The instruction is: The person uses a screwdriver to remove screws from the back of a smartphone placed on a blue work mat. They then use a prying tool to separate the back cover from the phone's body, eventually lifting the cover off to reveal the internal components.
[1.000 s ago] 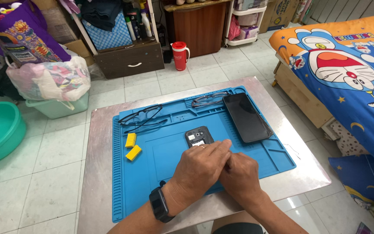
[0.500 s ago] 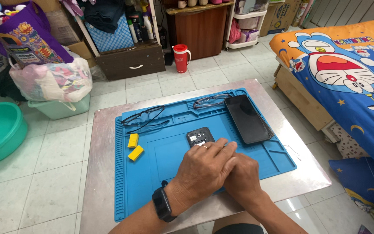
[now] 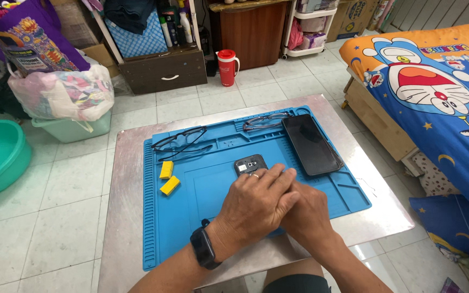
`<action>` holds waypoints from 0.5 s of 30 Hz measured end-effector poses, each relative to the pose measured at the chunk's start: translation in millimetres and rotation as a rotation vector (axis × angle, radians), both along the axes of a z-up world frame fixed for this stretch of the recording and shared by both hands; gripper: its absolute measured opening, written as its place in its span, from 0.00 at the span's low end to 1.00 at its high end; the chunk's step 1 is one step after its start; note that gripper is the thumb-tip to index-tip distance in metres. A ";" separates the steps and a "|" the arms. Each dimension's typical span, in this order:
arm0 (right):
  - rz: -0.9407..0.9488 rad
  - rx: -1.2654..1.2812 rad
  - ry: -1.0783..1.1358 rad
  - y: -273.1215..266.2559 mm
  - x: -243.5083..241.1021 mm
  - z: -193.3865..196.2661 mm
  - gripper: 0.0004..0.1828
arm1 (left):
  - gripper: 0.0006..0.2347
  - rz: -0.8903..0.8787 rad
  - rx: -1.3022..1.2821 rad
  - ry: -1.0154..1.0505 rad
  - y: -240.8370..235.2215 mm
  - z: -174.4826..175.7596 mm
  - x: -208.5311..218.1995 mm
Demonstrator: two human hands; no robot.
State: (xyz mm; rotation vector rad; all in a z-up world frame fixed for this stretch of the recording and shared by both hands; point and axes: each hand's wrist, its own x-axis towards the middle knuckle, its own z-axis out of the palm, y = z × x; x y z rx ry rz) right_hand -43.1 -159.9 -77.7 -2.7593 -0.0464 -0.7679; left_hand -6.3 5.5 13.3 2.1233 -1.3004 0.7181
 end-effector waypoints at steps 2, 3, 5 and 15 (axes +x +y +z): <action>-0.010 -0.011 -0.047 -13.1 15.3 -20.7 0.07 | 0.18 -0.025 -0.051 0.034 -5.2 -7.3 7.2; -0.016 -0.015 -0.084 -16.9 17.3 -35.7 0.14 | 0.21 -0.044 -0.097 0.079 -5.8 -14.9 6.6; -0.008 0.010 -0.041 -19.0 17.0 -18.7 0.10 | 0.18 -0.066 -0.175 0.131 -5.5 -13.9 9.9; 0.237 0.603 0.269 -12.6 -8.8 61.3 0.12 | 0.11 0.061 -0.136 0.507 31.3 -99.6 46.5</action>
